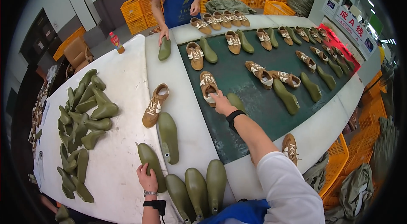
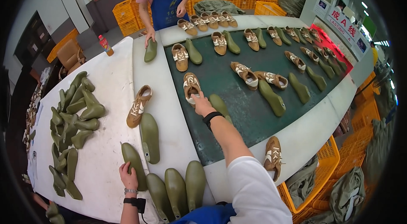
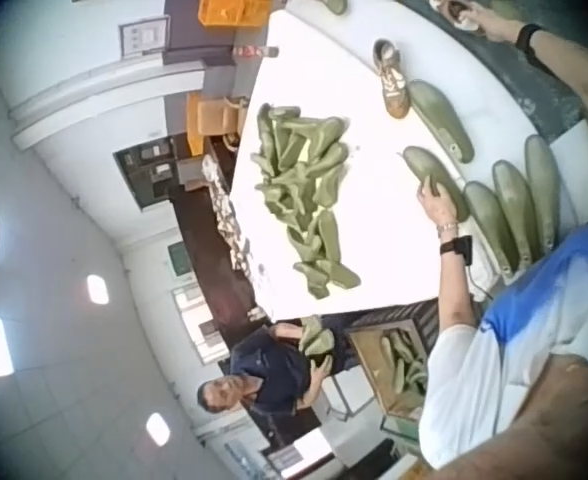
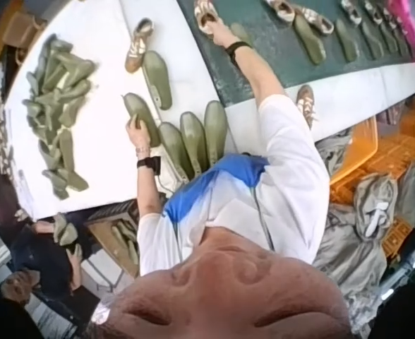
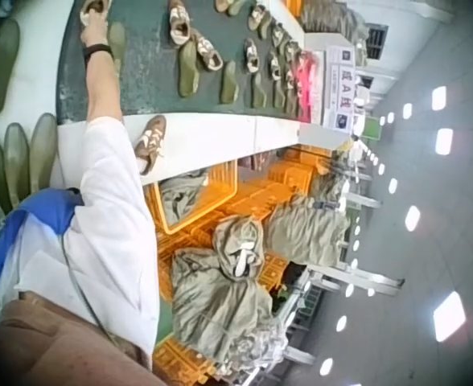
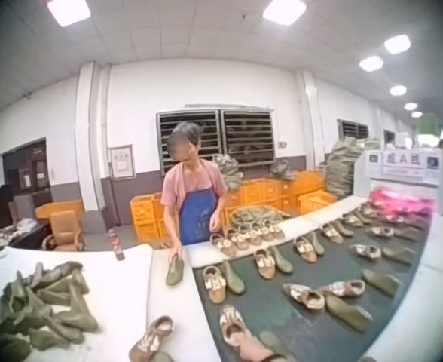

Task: Removing shoes from lasts and placing them on a conveyor belt.

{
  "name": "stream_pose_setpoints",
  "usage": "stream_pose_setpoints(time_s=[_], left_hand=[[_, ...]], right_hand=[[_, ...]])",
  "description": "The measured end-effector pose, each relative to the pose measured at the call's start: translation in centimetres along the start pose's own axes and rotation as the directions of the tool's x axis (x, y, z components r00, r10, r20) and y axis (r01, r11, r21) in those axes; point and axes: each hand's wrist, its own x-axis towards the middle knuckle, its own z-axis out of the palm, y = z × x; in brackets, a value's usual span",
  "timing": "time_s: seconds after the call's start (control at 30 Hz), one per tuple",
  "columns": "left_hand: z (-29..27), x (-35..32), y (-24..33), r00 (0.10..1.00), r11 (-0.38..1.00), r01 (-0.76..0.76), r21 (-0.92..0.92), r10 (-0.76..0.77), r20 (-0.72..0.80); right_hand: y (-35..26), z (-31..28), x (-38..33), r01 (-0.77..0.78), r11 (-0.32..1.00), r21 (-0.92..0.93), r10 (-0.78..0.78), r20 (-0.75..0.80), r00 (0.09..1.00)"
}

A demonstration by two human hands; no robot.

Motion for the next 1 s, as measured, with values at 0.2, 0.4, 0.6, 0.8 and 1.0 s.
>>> stream_pose_setpoints(time_s=[0.2, 0.4, 0.6, 0.8, 1.0], left_hand=[[0.6, 0.9, -0.5, 1.000, 0.999, -0.026, 0.040, 0.026, -0.003], [1.3, 1.4, -1.0, 1.000, 1.000, -0.005, 0.020, 0.005, 0.030], [-0.6, 0.7, -3.8, 0.982, 0.982, -0.072, -0.172, 0.100, 0.162], [-3.9, -7.7, -6.3, 0.978, 0.982, -0.171, -0.079, 0.179, 0.108], [-3.7, -16.8, -2.8, 0.973, 0.984, 0.013, -0.177, 0.029, 0.229]], right_hand=[[-4.4, -3.1, -7.2, 0.368, 0.929, -0.030, -0.356, 0.191, 0.915], [-9.9, -2.4, -22.2, 0.539, 0.832, 0.133, -0.433, 0.762, 0.481], [-10.8, 1.7, -31.8, 0.439, 0.898, 0.002, -0.324, 0.678, 0.660], [-10.7, 1.6, -34.1, 0.262, 0.965, -0.012, -0.211, 0.559, 0.802], [-10.4, 0.8, -34.6, 0.249, 0.968, -0.030, -0.197, 0.521, 0.830]])
